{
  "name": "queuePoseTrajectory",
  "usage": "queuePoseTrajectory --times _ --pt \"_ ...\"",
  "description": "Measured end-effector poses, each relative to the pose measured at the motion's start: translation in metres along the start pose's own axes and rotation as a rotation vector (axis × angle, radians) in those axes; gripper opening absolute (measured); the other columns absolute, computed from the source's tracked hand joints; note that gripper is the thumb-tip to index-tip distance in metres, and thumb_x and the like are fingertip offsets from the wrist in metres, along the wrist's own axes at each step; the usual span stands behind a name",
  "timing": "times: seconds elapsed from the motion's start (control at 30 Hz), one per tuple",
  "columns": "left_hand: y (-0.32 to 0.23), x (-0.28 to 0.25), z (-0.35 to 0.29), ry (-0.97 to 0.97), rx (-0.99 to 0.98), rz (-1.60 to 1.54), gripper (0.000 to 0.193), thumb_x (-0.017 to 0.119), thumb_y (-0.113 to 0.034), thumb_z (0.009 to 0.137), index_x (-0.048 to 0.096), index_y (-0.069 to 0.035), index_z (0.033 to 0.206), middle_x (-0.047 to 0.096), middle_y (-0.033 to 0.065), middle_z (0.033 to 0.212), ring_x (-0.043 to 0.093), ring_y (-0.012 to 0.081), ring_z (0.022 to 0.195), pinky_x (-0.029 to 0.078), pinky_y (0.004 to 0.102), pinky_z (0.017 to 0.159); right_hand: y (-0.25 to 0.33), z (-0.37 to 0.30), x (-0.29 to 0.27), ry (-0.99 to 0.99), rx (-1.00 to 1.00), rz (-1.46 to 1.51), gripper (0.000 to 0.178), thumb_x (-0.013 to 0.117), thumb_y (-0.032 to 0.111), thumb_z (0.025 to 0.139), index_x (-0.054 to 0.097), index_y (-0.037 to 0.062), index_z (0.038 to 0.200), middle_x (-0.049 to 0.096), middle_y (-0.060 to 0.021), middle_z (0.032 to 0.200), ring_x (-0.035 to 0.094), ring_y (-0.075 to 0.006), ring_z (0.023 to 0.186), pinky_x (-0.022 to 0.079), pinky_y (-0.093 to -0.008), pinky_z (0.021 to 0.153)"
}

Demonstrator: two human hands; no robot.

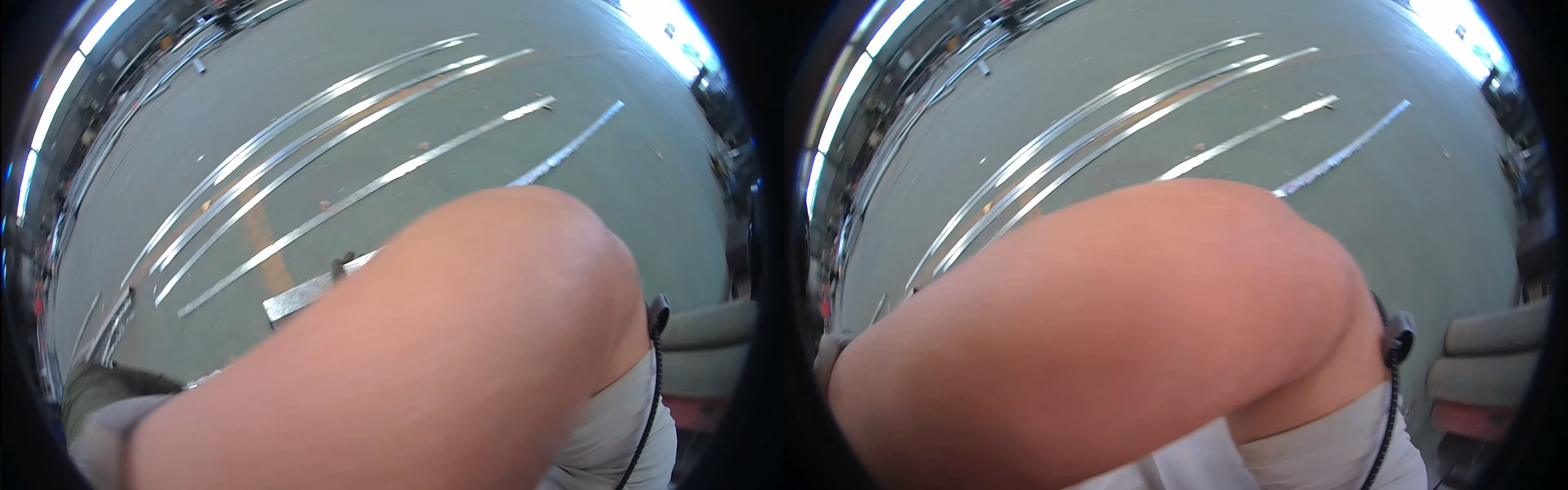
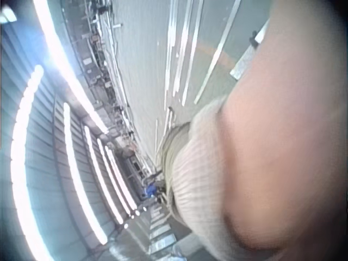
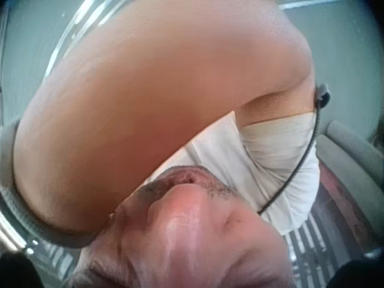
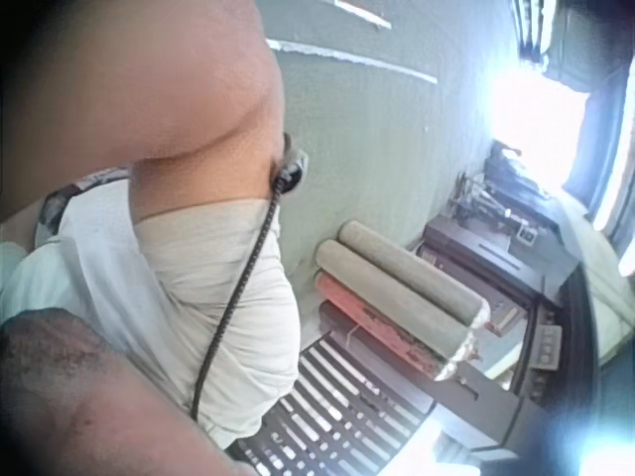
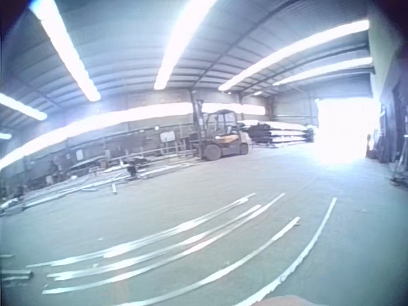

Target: The person sits on the floor and uses tin snips to cut a long metal strip into shorter pieces. They repeatedly position the snips, cut, and set the pieces aside on the floor.

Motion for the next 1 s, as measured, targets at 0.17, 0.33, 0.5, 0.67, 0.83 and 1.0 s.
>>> queuePoseTrajectory --times 0.17,0.33,0.5,0.67,0.83,1.0 --pt "-0.003 0.002 -0.002 0.011 0.017 -0.051 0.045 0.056 -0.048 0.105 0.060 -0.016 0.136 0.067 0.0080 0.130 0.071 0.0273 0.109 0.064 0.0431 0.087 -0.001 0.007 -0.010 -0.051 -0.042 0.024 0.050 0.059 0.016 0.098 0.052 0.0166 0.147 0.067 -0.0149 0.114 0.065 -0.0347 0.105 0.053 -0.0428 0.092" --pt "-0.010 0.008 -0.014 0.065 0.047 -0.143 0.044 0.055 -0.048 0.106 0.060 -0.017 0.137 0.067 0.0075 0.131 0.070 0.0265 0.110 0.064 0.0422 0.087 -0.054 -0.035 0.001 -0.316 0.291 0.396 0.050 0.059 0.013 0.098 0.052 0.0165 0.148 0.067 -0.0163 0.108 0.065 -0.0350 0.099 0.052 -0.0429 0.088" --pt "-0.022 0.015 -0.005 0.049 0.049 -0.026 0.052 0.050 -0.054 0.106 0.053 -0.018 0.144 0.066 0.0081 0.127 0.071 0.0247 0.106 0.063 0.0394 0.085 -0.098 -0.107 0.035 -1.013 0.440 1.048 0.035 0.057 0.010 0.103 0.061 -0.0033 0.135 0.069 -0.0079 0.084 0.064 -0.0127 0.072 0.052 -0.0270 0.066" --pt "-0.032 0.039 -0.019 0.122 0.025 0.076 0.075 0.047 -0.068 0.102 0.047 -0.009 0.147 0.061 0.0118 0.136 0.066 0.0299 0.119 0.057 0.0460 0.097 -0.149 -0.165 0.166 -1.342 0.799 1.497 0.036 0.057 0.023 0.107 0.060 -0.0009 0.133 0.065 -0.0063 0.078 0.059 -0.0143 0.057 0.047 -0.0293 0.049" --pt "-0.034 0.029 -0.014 0.109 0.049 0.092 0.071 0.052 -0.066 0.101 0.053 -0.007 0.140 0.060 0.0168 0.135 0.061 0.0342 0.126 0.052 0.0543 0.105 -0.149 -0.163 0.319 -1.072 1.201 1.658 0.038 0.061 0.037 0.106 0.063 0.0049 0.126 0.068 -0.0056 0.084 0.063 -0.0145 0.064 0.050 -0.0298 0.055" --pt "-0.039 0.036 -0.021 0.032 0.059 0.173 0.073 0.051 -0.066 0.101 0.054 -0.005 0.141 0.058 0.0217 0.138 0.057 0.0367 0.131 0.046 0.0577 0.112 -0.135 -0.143 0.375 -0.837 1.336 1.748 0.040 0.061 0.041 0.105 0.063 0.0040 0.120 0.068 -0.0069 0.086 0.063 -0.0153 0.064 0.053 -0.0312 0.058"
Point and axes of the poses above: each hand's wrist, its own z-axis towards the middle knuckle, its own x-axis out of the palm, y = z × x, the point moved 7 cm from there along z, towards the middle knuckle
